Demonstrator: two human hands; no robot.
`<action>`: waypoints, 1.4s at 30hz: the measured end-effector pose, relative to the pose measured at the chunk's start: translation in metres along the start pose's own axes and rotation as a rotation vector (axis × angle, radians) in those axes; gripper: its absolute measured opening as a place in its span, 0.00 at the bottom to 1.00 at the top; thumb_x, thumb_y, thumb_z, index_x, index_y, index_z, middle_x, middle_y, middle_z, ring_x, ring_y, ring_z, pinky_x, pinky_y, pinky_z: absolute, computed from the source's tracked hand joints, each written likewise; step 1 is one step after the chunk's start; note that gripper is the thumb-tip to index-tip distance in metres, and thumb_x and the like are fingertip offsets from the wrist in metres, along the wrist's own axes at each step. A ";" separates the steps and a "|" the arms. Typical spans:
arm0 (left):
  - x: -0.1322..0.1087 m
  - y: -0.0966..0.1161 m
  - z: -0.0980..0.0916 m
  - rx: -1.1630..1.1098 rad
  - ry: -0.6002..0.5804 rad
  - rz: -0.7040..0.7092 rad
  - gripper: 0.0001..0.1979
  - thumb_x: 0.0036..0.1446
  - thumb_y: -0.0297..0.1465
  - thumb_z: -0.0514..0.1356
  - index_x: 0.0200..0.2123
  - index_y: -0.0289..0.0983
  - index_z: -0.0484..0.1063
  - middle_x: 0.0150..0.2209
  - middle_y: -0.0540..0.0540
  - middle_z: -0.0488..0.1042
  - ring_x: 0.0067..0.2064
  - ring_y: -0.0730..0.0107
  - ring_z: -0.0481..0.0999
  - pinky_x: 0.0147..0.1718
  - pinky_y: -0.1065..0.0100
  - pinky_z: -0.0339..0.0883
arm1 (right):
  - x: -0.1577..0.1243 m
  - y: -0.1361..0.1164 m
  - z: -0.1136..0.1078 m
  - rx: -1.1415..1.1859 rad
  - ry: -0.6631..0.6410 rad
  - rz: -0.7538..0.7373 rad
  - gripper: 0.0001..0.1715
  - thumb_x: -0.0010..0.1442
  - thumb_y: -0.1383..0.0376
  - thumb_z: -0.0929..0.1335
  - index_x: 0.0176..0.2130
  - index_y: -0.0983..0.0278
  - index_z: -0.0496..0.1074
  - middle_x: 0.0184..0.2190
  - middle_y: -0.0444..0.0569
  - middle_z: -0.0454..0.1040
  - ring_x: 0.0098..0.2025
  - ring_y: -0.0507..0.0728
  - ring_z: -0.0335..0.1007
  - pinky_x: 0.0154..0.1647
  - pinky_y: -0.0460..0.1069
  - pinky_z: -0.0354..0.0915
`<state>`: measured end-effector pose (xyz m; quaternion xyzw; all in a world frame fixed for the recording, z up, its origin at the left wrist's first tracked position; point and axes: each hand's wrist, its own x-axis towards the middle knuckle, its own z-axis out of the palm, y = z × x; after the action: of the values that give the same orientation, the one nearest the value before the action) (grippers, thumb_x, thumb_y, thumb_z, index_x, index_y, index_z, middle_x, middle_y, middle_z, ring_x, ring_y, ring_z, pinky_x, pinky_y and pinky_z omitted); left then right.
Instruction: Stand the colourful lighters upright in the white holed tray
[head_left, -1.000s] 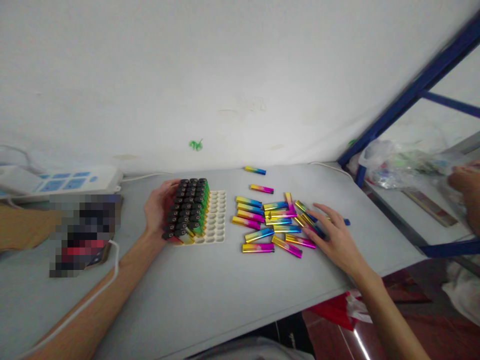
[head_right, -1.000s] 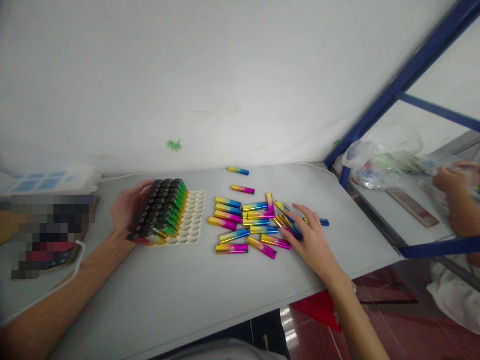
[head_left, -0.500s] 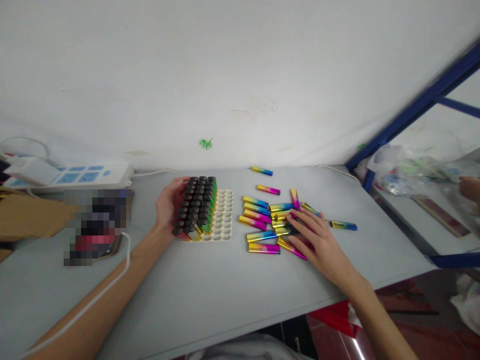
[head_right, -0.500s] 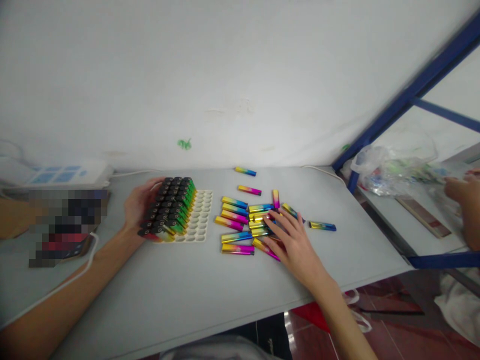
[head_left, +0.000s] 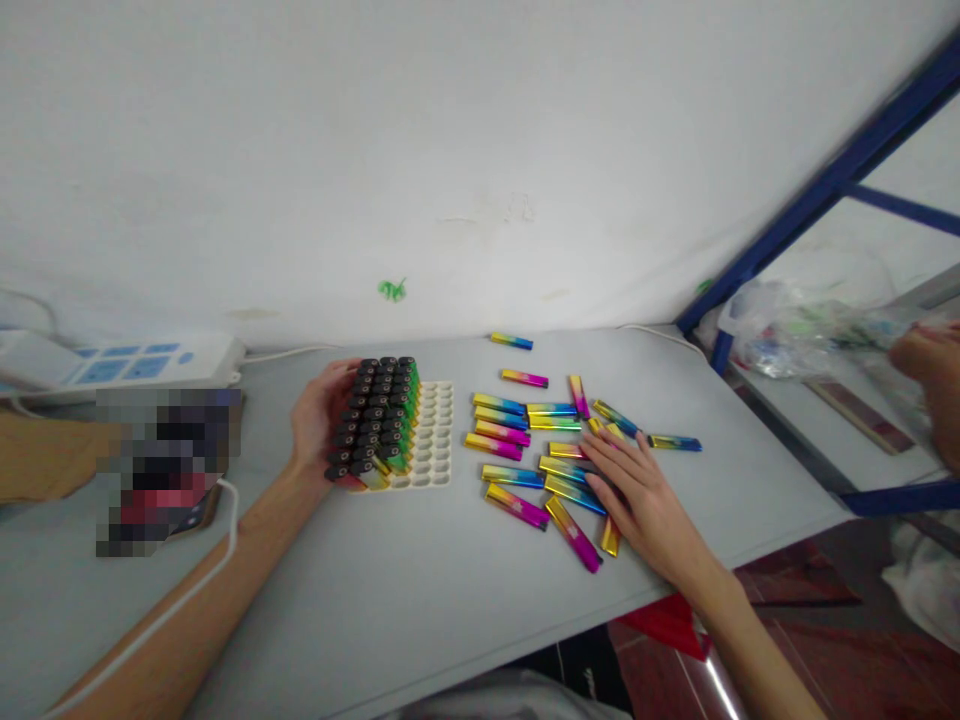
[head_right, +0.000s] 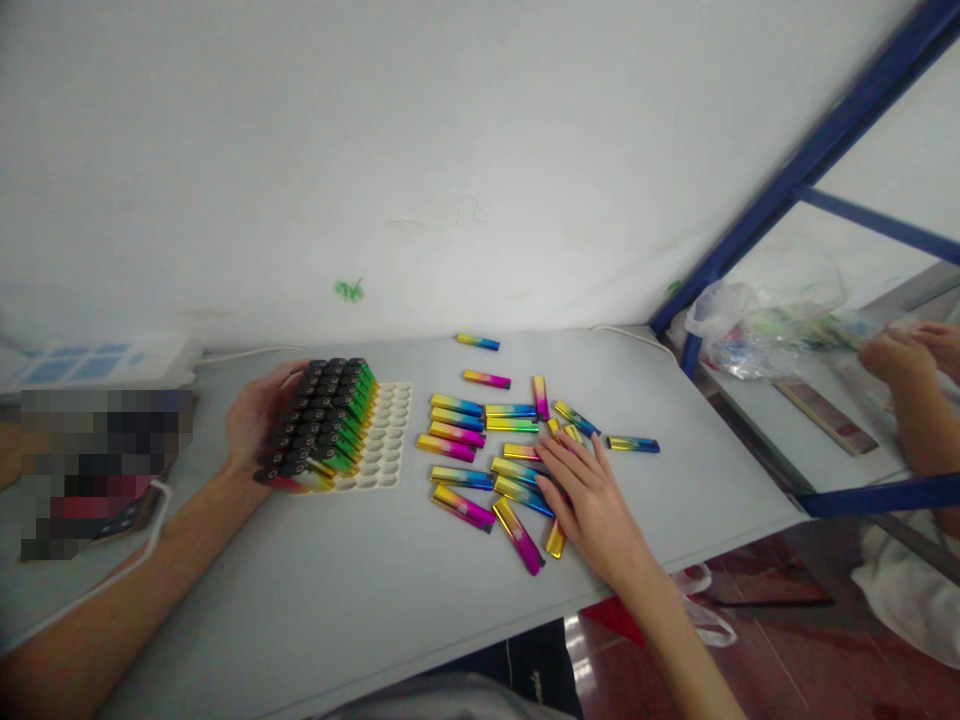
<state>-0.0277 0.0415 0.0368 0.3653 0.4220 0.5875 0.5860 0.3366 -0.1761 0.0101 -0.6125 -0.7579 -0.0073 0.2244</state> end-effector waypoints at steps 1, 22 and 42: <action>-0.001 0.000 0.000 0.014 0.010 0.012 0.03 0.54 0.32 0.65 0.31 0.41 0.80 0.37 0.46 0.83 0.48 0.57 0.83 0.45 0.64 0.77 | 0.002 0.000 0.004 -0.004 0.021 -0.003 0.25 0.78 0.61 0.63 0.69 0.57 0.71 0.69 0.55 0.73 0.73 0.67 0.66 0.78 0.76 0.50; -0.005 -0.004 0.002 -0.075 0.001 -0.032 0.07 0.55 0.35 0.66 0.36 0.39 0.80 0.33 0.49 0.81 0.38 0.62 0.80 0.39 0.66 0.70 | 0.124 0.029 -0.022 -0.065 -0.425 -0.117 0.08 0.69 0.63 0.72 0.44 0.63 0.81 0.42 0.55 0.77 0.44 0.62 0.76 0.49 0.56 0.72; -0.005 -0.006 0.000 -0.056 -0.045 -0.011 0.10 0.53 0.40 0.71 0.36 0.42 0.79 0.37 0.48 0.81 0.47 0.57 0.78 0.47 0.62 0.68 | 0.146 -0.065 -0.013 1.223 -0.107 0.329 0.23 0.60 0.47 0.78 0.44 0.60 0.79 0.42 0.49 0.81 0.39 0.57 0.76 0.46 0.55 0.74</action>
<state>-0.0252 0.0366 0.0315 0.3596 0.3941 0.5872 0.6087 0.2586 -0.0607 0.0895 -0.4814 -0.5311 0.4924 0.4936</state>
